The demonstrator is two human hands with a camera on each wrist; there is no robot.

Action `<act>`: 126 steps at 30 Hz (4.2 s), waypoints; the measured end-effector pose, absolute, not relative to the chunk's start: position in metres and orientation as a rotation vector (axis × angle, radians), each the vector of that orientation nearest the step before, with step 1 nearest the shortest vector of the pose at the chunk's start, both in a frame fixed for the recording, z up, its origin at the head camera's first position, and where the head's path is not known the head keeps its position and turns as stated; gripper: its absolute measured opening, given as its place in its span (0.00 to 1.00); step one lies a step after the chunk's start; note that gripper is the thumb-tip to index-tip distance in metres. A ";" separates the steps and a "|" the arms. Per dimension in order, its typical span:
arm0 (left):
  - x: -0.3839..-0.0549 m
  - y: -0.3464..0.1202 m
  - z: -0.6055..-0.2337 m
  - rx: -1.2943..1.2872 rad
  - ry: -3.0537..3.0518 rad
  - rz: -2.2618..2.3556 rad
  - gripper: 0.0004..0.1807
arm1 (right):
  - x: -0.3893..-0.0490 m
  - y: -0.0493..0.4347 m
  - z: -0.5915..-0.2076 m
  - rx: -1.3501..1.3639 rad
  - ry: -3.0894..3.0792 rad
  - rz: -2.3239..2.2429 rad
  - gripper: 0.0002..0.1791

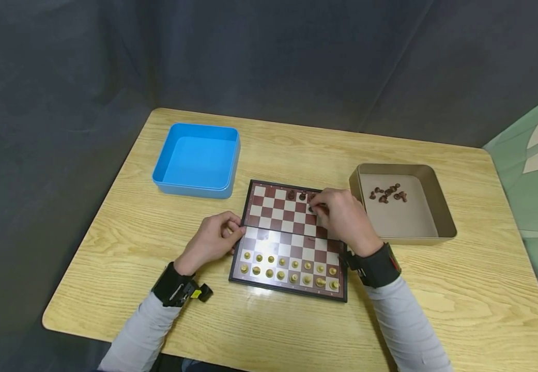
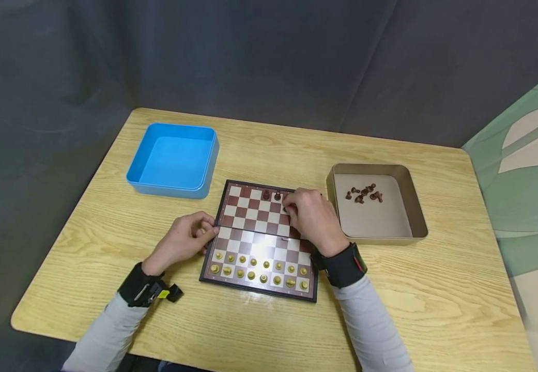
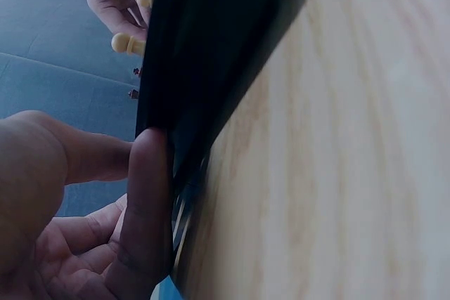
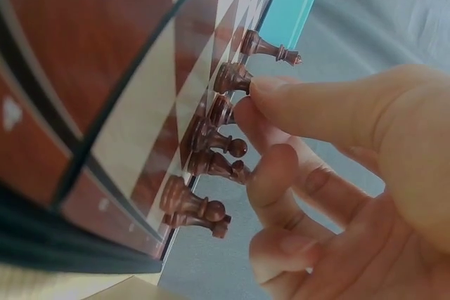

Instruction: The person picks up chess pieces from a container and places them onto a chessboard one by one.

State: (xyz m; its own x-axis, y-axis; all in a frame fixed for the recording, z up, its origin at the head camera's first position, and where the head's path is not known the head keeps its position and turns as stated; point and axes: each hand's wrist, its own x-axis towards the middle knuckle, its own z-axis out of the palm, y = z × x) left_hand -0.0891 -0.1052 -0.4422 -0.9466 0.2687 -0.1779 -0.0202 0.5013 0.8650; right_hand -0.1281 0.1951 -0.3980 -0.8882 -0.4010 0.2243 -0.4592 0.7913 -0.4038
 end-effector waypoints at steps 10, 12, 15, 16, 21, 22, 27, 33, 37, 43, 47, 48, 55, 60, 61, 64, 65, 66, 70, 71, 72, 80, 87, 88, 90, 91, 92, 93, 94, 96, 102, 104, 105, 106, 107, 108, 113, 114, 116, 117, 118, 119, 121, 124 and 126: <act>-0.088 -0.105 -0.441 0.220 2.470 1.397 0.10 | -0.125 0.200 -0.391 0.706 -2.859 0.699 0.06; -0.088 -0.105 -0.441 0.213 2.469 1.398 0.09 | -0.125 0.202 -0.388 0.707 -2.852 0.712 0.07; -0.087 -0.105 -0.442 0.205 2.465 1.411 0.09 | -0.125 0.207 -0.384 0.695 -2.841 0.728 0.07; -0.087 -0.105 -0.442 0.206 2.464 1.414 0.10 | -0.125 0.209 -0.383 0.687 -2.836 0.735 0.07; -0.087 -0.105 -0.442 0.208 2.456 1.429 0.10 | -0.128 0.224 -0.377 0.630 -2.802 0.726 0.05; -0.087 -0.105 -0.442 0.209 2.453 1.433 0.10 | -0.128 0.228 -0.376 0.617 -2.793 0.719 0.04; -0.088 -0.104 -0.441 0.206 2.450 1.438 0.10 | -0.129 0.246 -0.370 0.556 -2.768 0.703 0.04; -0.088 -0.105 -0.442 0.210 2.453 1.432 0.10 | -0.131 0.265 -0.362 0.545 -2.715 0.596 0.06; -0.088 -0.105 -0.441 0.216 2.449 1.435 0.10 | -0.132 0.273 -0.359 0.527 -2.703 0.542 0.05; -0.089 -0.105 -0.441 0.232 2.451 1.426 0.11 | -0.133 0.279 -0.360 0.487 -2.740 0.577 0.03; -0.089 -0.105 -0.442 0.226 2.449 1.423 0.11 | -0.135 0.282 -0.363 0.408 -2.777 0.633 0.04; -0.089 -0.105 -0.442 0.220 2.447 1.426 0.11 | -0.135 0.283 -0.363 0.377 -2.795 0.648 0.04; -0.089 -0.105 -0.442 0.199 2.442 1.431 0.11 | -0.134 0.292 -0.365 0.187 -2.919 0.712 0.07; -0.089 -0.105 -0.442 0.200 2.451 1.417 0.11 | -0.134 0.300 -0.367 0.079 -3.004 0.718 0.08; -0.089 -0.105 -0.441 0.202 2.455 1.414 0.10 | -0.134 0.302 -0.368 0.064 -3.028 0.721 0.08; -0.089 -0.104 -0.440 0.208 2.461 1.412 0.10 | -0.135 0.306 -0.371 0.039 -3.090 0.735 0.09; -0.089 -0.104 -0.440 0.207 2.461 1.412 0.10 | -0.135 0.307 -0.372 0.031 -3.109 0.738 0.09; -0.088 -0.104 -0.440 0.206 2.463 1.411 0.09 | -0.135 0.308 -0.372 0.024 -3.125 0.738 0.10; -0.088 -0.104 -0.440 0.197 2.465 1.405 0.09 | -0.135 0.312 -0.373 -0.002 -3.178 0.707 0.12; -0.088 -0.104 -0.440 0.199 2.466 1.404 0.09 | -0.135 0.313 -0.373 -0.012 -3.197 0.697 0.13; -0.088 -0.104 -0.440 0.200 2.466 1.403 0.09 | -0.136 0.314 -0.374 -0.022 -3.214 0.690 0.14; -0.089 -0.105 -0.441 0.207 2.472 1.404 0.10 | -0.138 0.317 -0.377 -0.055 -3.308 0.648 0.17; -0.089 -0.105 -0.441 0.222 2.464 1.392 0.11 | -0.139 0.318 -0.383 -0.090 -3.248 0.633 0.14; -0.089 -0.105 -0.441 0.226 2.462 1.392 0.12 | -0.139 0.318 -0.384 -0.087 -3.226 0.622 0.13; -0.089 -0.105 -0.441 0.237 2.462 1.392 0.12 | -0.140 0.318 -0.386 -0.079 -3.180 0.604 0.11; -0.089 -0.105 -0.441 0.238 2.463 1.394 0.12 | -0.140 0.318 -0.388 -0.073 -3.158 0.597 0.10; -0.089 -0.105 -0.441 0.243 2.462 1.395 0.12 | -0.140 0.317 -0.389 -0.070 -3.140 0.592 0.09; -0.090 -0.105 -0.441 0.246 2.462 1.397 0.12 | -0.140 0.317 -0.390 -0.068 -3.121 0.589 0.08; -0.090 -0.105 -0.441 0.248 2.462 1.397 0.12 | -0.140 0.317 -0.391 -0.067 -3.108 0.587 0.07; -0.090 -0.105 -0.441 0.243 2.463 1.399 0.12 | -0.141 0.317 -0.392 -0.070 -3.090 0.582 0.06; -0.089 -0.104 -0.439 0.203 2.458 1.407 0.10 | -0.141 0.317 -0.394 -0.080 -3.084 0.578 0.05; -0.088 -0.104 -0.439 0.200 2.458 1.409 0.10 | -0.141 0.317 -0.394 -0.079 -3.081 0.577 0.05; -0.088 -0.104 -0.439 0.200 2.458 1.409 0.10 | -0.141 0.317 -0.394 -0.078 -3.080 0.574 0.05; -0.088 -0.104 -0.439 0.201 2.459 1.409 0.10 | -0.141 0.316 -0.394 -0.075 -3.078 0.574 0.05; -0.088 -0.104 -0.439 0.201 2.460 1.410 0.10 | -0.141 0.316 -0.394 -0.074 -3.077 0.574 0.05; -0.089 -0.104 -0.439 0.202 2.460 1.410 0.10 | -0.141 0.316 -0.394 -0.074 -3.076 0.573 0.05; -0.089 -0.104 -0.440 0.196 2.462 1.409 0.09 | -0.141 0.316 -0.393 -0.083 -3.079 0.571 0.05; -0.089 -0.104 -0.441 0.195 2.463 1.408 0.09 | -0.141 0.316 -0.393 -0.085 -3.080 0.571 0.05; -0.089 -0.104 -0.441 0.192 2.463 1.410 0.09 | -0.141 0.316 -0.392 -0.086 -3.080 0.568 0.05; -0.089 -0.104 -0.441 0.191 2.461 1.414 0.09 | -0.141 0.316 -0.392 -0.086 -3.078 0.567 0.05; -0.089 -0.104 -0.440 0.191 2.460 1.417 0.09 | -0.141 0.316 -0.392 -0.086 -3.076 0.567 0.05; -0.089 -0.104 -0.441 0.191 2.457 1.419 0.09 | -0.141 0.316 -0.391 -0.085 -3.072 0.563 0.04; -0.089 -0.104 -0.441 0.188 2.454 1.421 0.09 | -0.141 0.316 -0.391 -0.089 -3.062 0.560 0.04; -0.089 -0.104 -0.441 0.186 2.452 1.420 0.09 | -0.140 0.316 -0.389 -0.092 -3.044 0.556 0.04; -0.089 -0.104 -0.442 0.184 2.453 1.419 0.09 | -0.140 0.316 -0.388 -0.091 -3.029 0.555 0.04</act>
State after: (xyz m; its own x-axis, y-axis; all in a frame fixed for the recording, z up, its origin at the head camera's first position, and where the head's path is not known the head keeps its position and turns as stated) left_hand -0.0894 -0.1039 -0.4419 -0.9467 0.2579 -0.1932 -0.0390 0.5035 0.8631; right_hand -0.1404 0.3160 -0.3881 -0.9964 0.0690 0.0489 0.0471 0.9334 -0.3558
